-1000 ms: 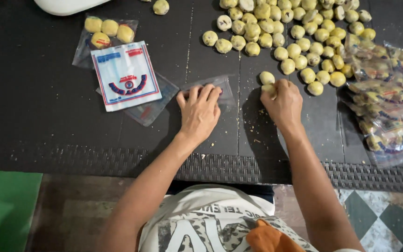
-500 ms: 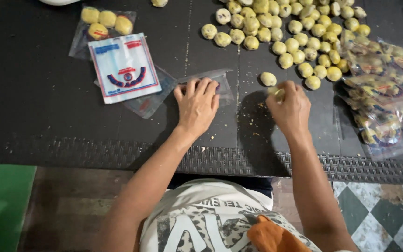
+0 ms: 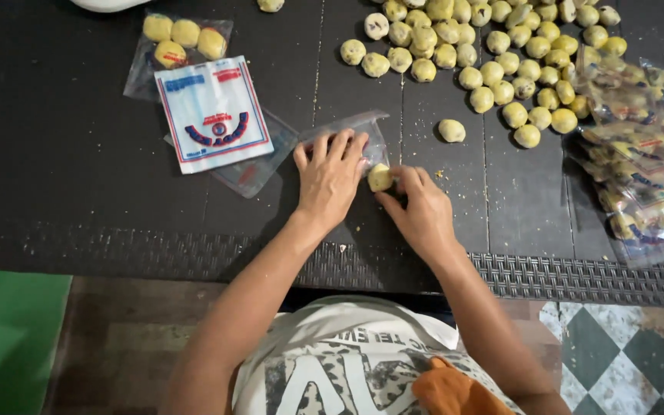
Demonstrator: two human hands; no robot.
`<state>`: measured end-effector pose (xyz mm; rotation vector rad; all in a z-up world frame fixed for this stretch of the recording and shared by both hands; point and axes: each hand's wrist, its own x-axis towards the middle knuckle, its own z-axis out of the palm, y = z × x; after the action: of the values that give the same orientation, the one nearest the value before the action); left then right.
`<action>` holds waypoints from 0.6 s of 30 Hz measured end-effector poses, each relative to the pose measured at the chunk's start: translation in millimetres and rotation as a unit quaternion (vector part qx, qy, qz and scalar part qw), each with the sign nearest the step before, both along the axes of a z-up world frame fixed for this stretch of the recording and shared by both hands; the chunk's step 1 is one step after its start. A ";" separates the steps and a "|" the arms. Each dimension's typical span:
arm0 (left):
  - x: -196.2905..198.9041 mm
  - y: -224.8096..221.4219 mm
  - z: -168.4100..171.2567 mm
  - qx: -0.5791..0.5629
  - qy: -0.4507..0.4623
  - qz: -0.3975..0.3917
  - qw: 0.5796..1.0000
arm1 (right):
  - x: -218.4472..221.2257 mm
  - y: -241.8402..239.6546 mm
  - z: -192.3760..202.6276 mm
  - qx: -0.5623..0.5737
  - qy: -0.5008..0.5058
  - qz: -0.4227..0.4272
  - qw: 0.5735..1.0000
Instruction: Packing small round pastries into individual plastic bags from a large pile on a table.
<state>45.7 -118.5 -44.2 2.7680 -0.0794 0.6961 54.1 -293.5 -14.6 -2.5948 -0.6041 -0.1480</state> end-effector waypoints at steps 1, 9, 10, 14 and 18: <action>-1.5 -0.7 0.9 0.009 -0.004 -0.002 1.000 | -0.4 -3.2 0.6 -0.030 -0.027 0.014 0.999; 1.5 -0.1 -0.7 0.003 -0.012 -0.011 1.000 | 28.3 -12.1 -29.9 0.033 -0.072 0.025 0.997; 1.8 0.2 -2.8 0.000 -0.012 -0.014 1.000 | 26.3 -16.5 -31.3 0.035 -0.067 0.021 0.997; 2.0 -0.5 1.2 0.019 -0.018 -0.005 1.000 | 12.8 -3.9 -11.6 -0.044 -0.085 0.035 0.995; -0.1 -1.7 5.1 0.016 -0.022 -0.021 0.999 | 25.0 -5.7 -23.8 -0.020 -0.129 0.028 0.991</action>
<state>45.7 -120.3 -39.1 2.7729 -0.1592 0.7507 79.1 -299.2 -38.4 -2.6138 -0.7757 -0.4646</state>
